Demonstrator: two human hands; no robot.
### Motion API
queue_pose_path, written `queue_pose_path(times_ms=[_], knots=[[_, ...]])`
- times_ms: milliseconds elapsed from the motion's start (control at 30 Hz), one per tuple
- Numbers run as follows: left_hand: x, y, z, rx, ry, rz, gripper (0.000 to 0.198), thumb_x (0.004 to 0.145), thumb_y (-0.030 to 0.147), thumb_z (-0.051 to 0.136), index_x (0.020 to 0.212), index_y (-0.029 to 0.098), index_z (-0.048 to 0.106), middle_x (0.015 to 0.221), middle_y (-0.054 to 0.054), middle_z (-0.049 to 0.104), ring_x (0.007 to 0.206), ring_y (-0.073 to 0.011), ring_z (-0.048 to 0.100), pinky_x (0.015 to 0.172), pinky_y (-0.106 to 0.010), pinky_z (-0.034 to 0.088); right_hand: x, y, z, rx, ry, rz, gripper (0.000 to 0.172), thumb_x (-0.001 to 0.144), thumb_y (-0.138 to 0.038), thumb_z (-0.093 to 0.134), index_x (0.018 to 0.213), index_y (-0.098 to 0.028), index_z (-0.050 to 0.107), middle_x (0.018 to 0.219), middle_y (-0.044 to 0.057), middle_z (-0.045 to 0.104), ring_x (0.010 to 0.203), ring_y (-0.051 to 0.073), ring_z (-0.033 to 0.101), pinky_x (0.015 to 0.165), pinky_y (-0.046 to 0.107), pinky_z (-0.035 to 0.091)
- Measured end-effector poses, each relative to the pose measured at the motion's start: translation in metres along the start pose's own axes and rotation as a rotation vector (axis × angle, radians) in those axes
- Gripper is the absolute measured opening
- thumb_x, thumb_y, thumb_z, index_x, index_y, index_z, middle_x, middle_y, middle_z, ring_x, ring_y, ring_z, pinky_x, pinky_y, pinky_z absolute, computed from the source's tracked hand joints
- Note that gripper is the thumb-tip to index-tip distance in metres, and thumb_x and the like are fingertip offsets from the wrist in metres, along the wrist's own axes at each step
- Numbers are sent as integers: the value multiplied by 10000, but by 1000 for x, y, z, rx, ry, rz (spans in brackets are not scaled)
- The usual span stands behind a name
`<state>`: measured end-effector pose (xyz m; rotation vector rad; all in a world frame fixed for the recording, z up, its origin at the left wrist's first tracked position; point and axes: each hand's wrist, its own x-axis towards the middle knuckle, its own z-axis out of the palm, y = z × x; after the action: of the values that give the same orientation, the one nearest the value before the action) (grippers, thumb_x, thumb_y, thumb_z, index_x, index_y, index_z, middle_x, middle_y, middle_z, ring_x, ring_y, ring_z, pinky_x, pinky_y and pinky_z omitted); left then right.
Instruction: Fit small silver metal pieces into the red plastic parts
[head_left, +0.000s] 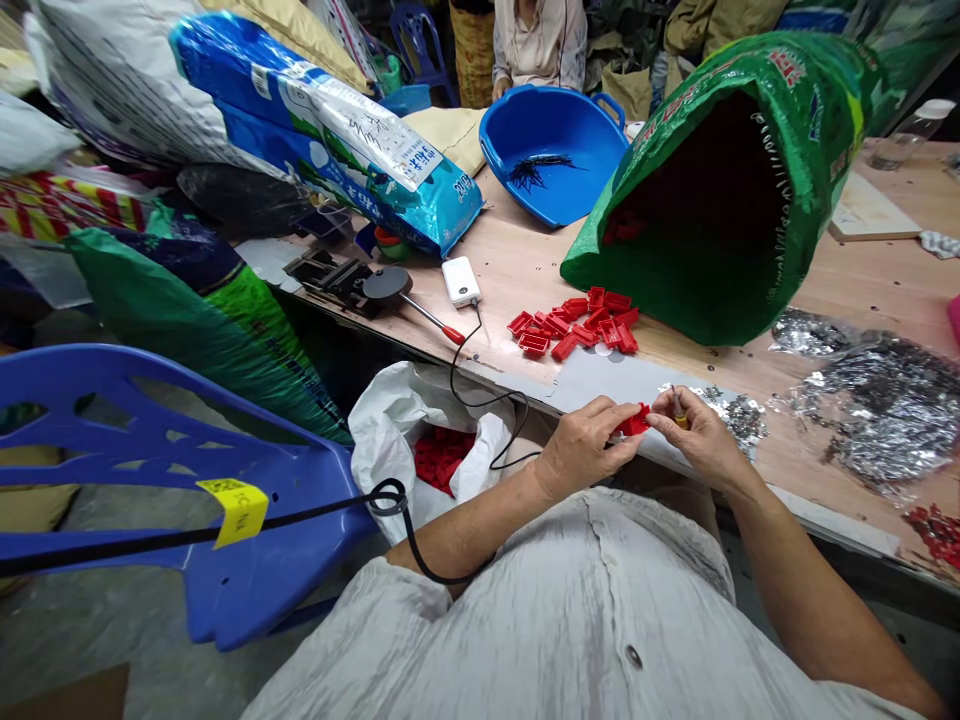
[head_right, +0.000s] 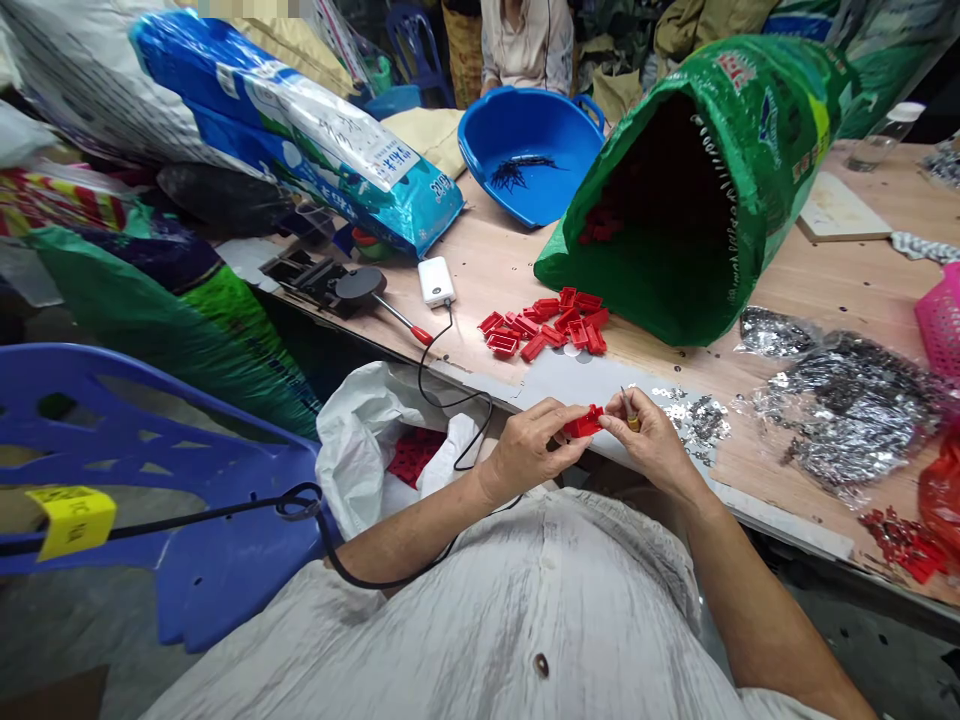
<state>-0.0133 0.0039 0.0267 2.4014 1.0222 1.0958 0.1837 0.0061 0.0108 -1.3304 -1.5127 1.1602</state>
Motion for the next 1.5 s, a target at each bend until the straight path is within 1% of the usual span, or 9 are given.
queue_pose_path(times_ms=[100, 267, 433, 800, 1167, 1267, 1367, 1433, 1500], knots=[[-3, 0, 1, -37, -21, 23, 345, 883, 323, 620, 1182, 159, 570, 1008, -74, 689, 926, -159, 659, 860, -286, 557, 0, 0, 0, 67, -23, 7, 263, 829, -438, 672, 867, -234, 510, 797, -18, 515, 739, 139, 489, 690, 276, 407], [-9, -5, 13, -26, -33, -3, 277, 888, 136, 522, 1158, 167, 576, 1007, -59, 695, 911, -161, 656, 833, -290, 553, 2, 6, 7, 120, -87, 42, 300, 824, -473, 660, 823, -227, 488, 765, -27, 477, 677, 125, 456, 613, 268, 379], [-14, -14, 24, -61, -9, -53, 305, 862, 109, 512, 1147, 179, 594, 1007, -57, 702, 908, -169, 663, 833, -308, 552, 5, 13, 13, 153, -87, 90, 366, 781, -519, 684, 770, -219, 474, 724, -36, 458, 610, 107, 399, 542, 259, 325], [-25, -15, 16, -335, 39, -142, 242, 845, 253, 662, 1075, 178, 675, 958, -67, 734, 883, -155, 686, 806, -284, 553, -15, 11, 9, 350, -202, 320, 435, 772, -497, 725, 1031, -228, 502, 782, -45, 516, 536, 60, 366, 473, 219, 237], [-42, -22, 22, -691, -29, -419, 349, 730, 379, 776, 989, 151, 720, 916, -87, 734, 811, -167, 679, 735, -262, 535, -35, 27, 24, 680, -262, 456, 499, 637, -454, 826, 943, -225, 506, 637, -92, 369, 480, 49, 245, 449, 217, 174], [-42, -24, 27, -733, -36, -457, 343, 721, 360, 783, 983, 149, 717, 919, -81, 722, 798, -161, 673, 743, -273, 541, -32, 20, 16, 554, -304, 423, 475, 718, -474, 772, 1034, -236, 509, 642, -85, 449, 476, 52, 285, 445, 205, 205], [-39, -27, 31, -965, -36, -596, 385, 711, 336, 792, 1021, 136, 680, 906, -68, 711, 692, -133, 659, 675, -273, 552, -18, 13, -8, 259, -339, 329, 536, 794, -488, 699, 1231, -242, 510, 939, 36, 661, 596, 97, 488, 512, 230, 368], [-35, -29, 32, -1117, -6, -700, 425, 687, 311, 812, 1039, 134, 653, 888, -60, 713, 705, -138, 664, 688, -283, 560, -3, 13, -26, -3, -178, 193, 470, 825, -475, 659, 1217, -230, 568, 1088, 90, 681, 750, 159, 586, 622, 282, 450], [-32, -31, 31, -1202, 33, -762, 448, 661, 280, 832, 1038, 136, 639, 892, -58, 715, 789, -156, 677, 762, -309, 567, 13, 18, -41, -358, 29, 117, 297, 854, -421, 617, 1088, -240, 646, 1025, 73, 708, 753, 188, 608, 681, 323, 458]])
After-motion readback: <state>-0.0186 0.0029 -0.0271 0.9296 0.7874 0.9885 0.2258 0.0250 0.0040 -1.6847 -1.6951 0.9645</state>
